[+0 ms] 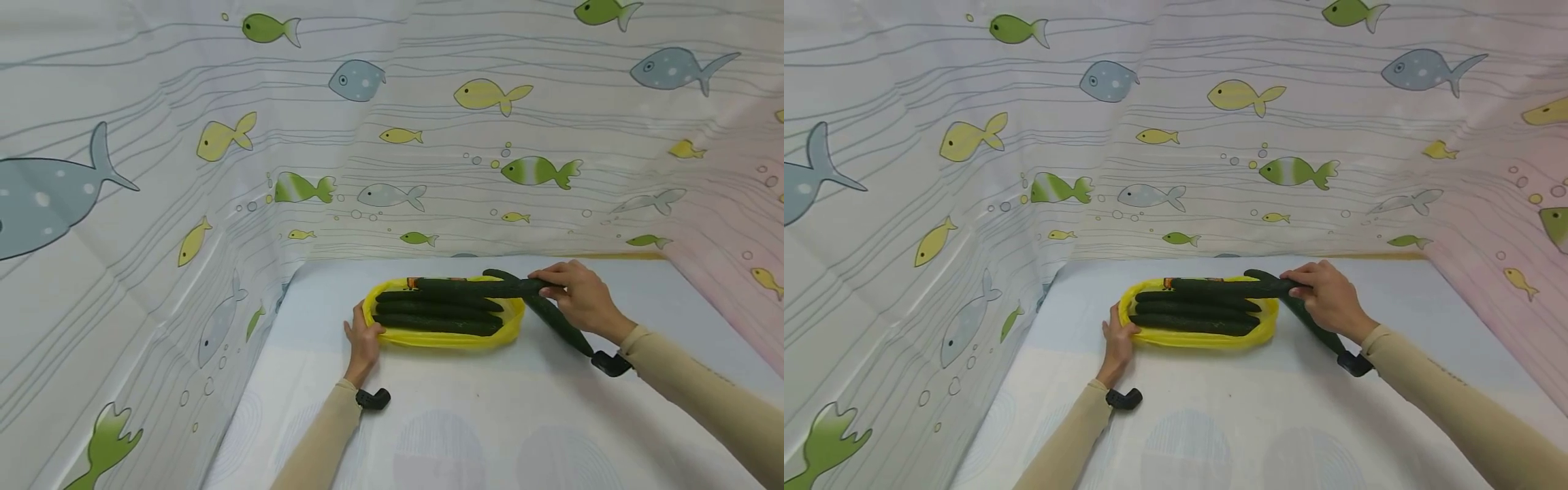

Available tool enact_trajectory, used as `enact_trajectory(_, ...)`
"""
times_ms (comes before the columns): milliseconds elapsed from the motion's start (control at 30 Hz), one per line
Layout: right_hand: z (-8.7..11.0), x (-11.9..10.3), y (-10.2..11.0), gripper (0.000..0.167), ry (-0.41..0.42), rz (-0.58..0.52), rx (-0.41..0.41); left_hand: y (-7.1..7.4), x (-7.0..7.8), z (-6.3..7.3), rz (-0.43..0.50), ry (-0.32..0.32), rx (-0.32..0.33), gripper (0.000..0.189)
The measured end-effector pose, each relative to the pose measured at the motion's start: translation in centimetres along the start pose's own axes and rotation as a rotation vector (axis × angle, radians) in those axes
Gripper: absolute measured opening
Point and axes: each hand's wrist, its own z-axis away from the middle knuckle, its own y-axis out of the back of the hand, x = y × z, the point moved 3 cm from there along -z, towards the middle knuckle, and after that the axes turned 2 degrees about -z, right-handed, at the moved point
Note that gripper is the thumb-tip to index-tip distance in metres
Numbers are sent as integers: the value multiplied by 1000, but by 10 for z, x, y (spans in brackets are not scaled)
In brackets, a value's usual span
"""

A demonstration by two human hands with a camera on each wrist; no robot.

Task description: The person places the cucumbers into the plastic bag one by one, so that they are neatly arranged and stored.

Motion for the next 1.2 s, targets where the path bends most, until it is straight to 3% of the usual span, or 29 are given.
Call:
enact_trajectory(233, -4, -11, -18, 29, 12, -57, -25, 3, 3, 0, -7, -1, -1, 75)
enact_trajectory(700, -15, -25, -73, 28, -11, -50, -70, 1, 2, 0, 10, -7, 3, 74)
enact_trajectory(1200, -26, -26, -99, 28, 45, 7, -68, -1, 2, 0, -6, -2, 14, 75)
